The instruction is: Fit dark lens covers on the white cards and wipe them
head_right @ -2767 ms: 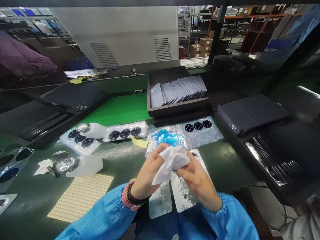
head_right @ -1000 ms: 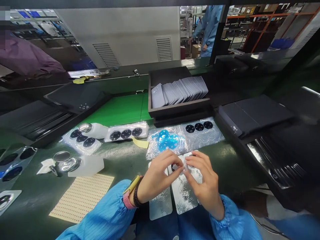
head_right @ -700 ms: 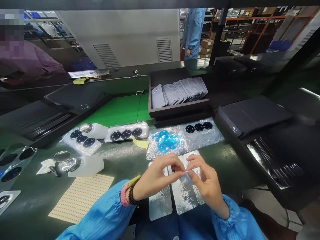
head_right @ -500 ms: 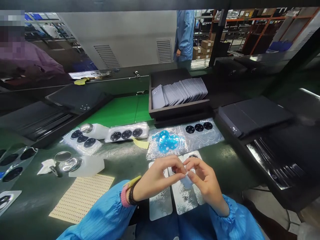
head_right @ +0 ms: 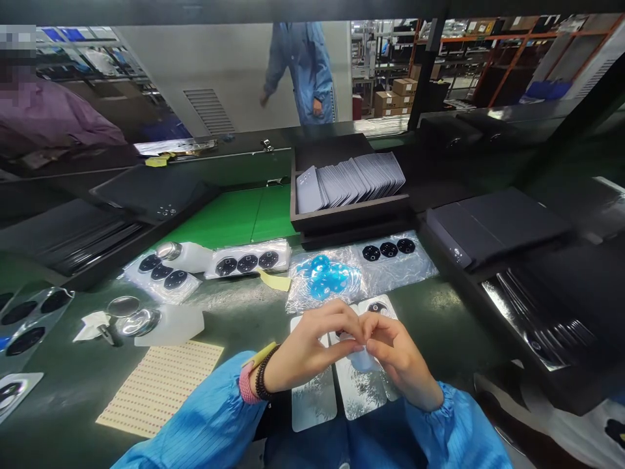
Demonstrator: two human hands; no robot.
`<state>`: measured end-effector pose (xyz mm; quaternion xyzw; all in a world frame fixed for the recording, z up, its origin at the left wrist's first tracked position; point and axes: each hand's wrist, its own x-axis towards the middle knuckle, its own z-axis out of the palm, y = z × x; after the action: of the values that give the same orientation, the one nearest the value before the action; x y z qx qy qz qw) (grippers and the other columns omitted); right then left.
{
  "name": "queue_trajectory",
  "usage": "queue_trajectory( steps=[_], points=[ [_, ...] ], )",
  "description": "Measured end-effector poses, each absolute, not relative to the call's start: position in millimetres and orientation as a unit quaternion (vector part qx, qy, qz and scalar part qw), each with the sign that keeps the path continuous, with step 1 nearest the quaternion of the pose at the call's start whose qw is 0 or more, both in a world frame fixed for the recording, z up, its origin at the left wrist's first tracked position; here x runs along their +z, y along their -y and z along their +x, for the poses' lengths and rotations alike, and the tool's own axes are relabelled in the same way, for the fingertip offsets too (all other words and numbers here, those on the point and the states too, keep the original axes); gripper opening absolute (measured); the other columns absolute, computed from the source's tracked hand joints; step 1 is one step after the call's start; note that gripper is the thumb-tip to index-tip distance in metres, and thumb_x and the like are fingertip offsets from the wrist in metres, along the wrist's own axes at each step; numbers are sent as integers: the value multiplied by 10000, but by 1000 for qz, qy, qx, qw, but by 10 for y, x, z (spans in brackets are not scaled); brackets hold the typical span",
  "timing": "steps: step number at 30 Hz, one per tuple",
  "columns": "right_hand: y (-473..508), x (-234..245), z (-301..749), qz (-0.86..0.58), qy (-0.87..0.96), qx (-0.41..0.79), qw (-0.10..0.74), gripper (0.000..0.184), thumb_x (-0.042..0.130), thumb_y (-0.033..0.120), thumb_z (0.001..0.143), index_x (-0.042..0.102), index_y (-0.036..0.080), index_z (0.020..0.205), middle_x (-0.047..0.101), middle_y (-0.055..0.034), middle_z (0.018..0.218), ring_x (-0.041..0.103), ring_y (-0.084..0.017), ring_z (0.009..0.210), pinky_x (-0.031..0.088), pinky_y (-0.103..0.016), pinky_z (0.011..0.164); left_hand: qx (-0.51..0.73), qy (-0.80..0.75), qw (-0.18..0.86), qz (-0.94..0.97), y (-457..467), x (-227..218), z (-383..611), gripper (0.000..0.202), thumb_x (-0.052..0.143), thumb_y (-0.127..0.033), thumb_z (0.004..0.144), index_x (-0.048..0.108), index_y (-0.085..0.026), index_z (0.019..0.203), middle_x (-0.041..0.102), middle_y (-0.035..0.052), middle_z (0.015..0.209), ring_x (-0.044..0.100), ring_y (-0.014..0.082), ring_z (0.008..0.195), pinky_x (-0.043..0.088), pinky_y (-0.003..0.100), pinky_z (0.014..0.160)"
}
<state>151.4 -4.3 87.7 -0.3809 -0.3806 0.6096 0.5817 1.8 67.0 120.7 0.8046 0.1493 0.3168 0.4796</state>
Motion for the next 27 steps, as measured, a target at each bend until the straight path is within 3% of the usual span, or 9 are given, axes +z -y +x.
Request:
queue_trajectory(
  steps=[6,14,22,27],
  points=[
    [53,798,1544,-319,409,640,567,370,778,547,661,593,232,724,524,26,746,453,-134,661,394,-253,616,297,-140,447,832,-680,1182,-8,237,528,-306,949,659,-175,802,626,27,787,558,143,775,460,254,750],
    [76,764,1586,-381,427,631,523,453,802,561,611,502,221,614,482,51,620,410,-118,571,338,-258,553,189,-137,467,853,-695,1224,-22,154,572,-267,923,665,-180,836,580,13,848,531,144,827,442,248,776],
    [69,874,1618,-417,424,623,509,477,786,594,628,507,211,570,460,49,572,416,-120,581,342,-263,566,155,-91,444,878,-778,1284,-54,108,567,-203,917,628,-171,834,567,18,873,518,148,847,436,247,793],
    [28,888,1685,-440,444,642,444,422,792,576,622,593,209,690,542,23,661,466,-130,626,369,-259,565,148,-61,401,902,-813,1256,-76,116,546,-197,925,621,-174,839,566,29,890,516,151,853,435,246,806]
  ],
)
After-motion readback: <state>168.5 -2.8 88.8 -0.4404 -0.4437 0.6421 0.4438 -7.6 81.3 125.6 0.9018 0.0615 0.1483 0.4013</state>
